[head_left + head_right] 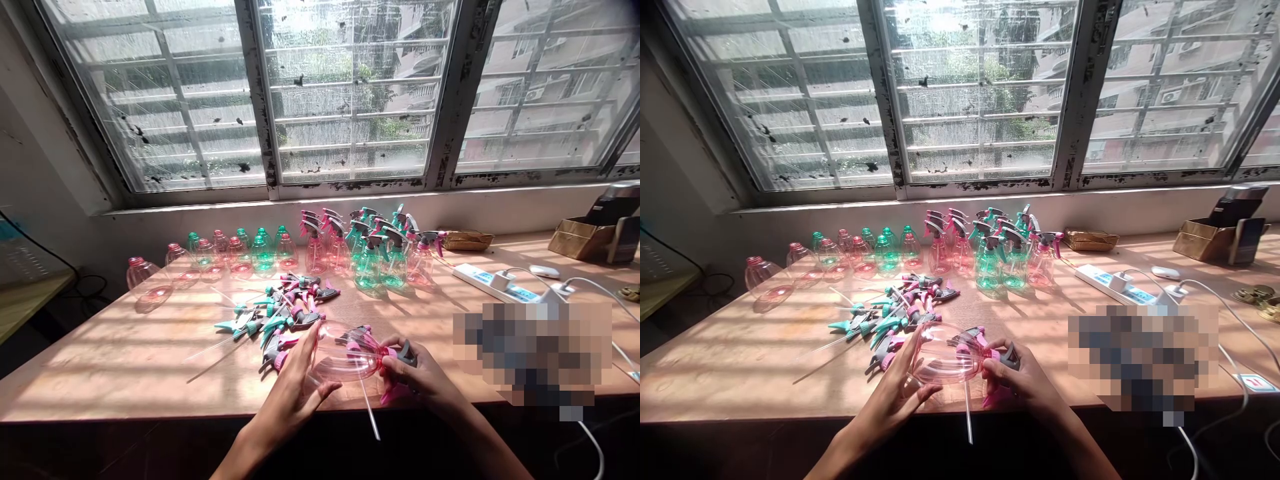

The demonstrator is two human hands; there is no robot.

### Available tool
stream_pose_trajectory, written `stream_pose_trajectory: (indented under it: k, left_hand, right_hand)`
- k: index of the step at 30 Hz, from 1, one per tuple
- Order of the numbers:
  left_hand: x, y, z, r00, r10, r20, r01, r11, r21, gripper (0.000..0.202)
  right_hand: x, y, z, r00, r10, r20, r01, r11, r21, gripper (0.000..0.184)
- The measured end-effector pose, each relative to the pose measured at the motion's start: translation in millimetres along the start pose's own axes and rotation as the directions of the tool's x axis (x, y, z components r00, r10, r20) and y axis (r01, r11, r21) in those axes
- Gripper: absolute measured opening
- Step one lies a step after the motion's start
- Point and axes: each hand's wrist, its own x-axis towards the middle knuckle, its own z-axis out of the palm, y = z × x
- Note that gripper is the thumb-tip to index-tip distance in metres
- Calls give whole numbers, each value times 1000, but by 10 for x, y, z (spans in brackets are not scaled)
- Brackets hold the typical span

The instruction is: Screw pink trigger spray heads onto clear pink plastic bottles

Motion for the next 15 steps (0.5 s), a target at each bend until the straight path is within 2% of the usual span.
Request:
stream_pose_trajectory:
  k: [2,5,8,12,15]
  left_hand:
    - [6,8,-2,1000,-1,-7,1,1000,20,88]
    - [18,-11,9,999,36,-27,-35,998,59,88]
    - [21,-42,25,997,70,-41,-66,994,88,80]
    - [6,-45,24,998,47,-36,-44,996,73,71]
    - [-5,-24,10,999,48,-13,-47,997,65,82]
  right_hand:
    - [2,0,2,1000,0,-2,0,1000,-16,43]
    - [-2,-20,17,1000,-1,5,1,1000,-5,43]
    - [-10,-50,38,1000,1,7,-1,1000,14,42]
    - [-15,-61,49,1000,14,-16,-14,1000,22,45]
    - [-13,-45,39,1000,15,-17,-15,1000,16,46]
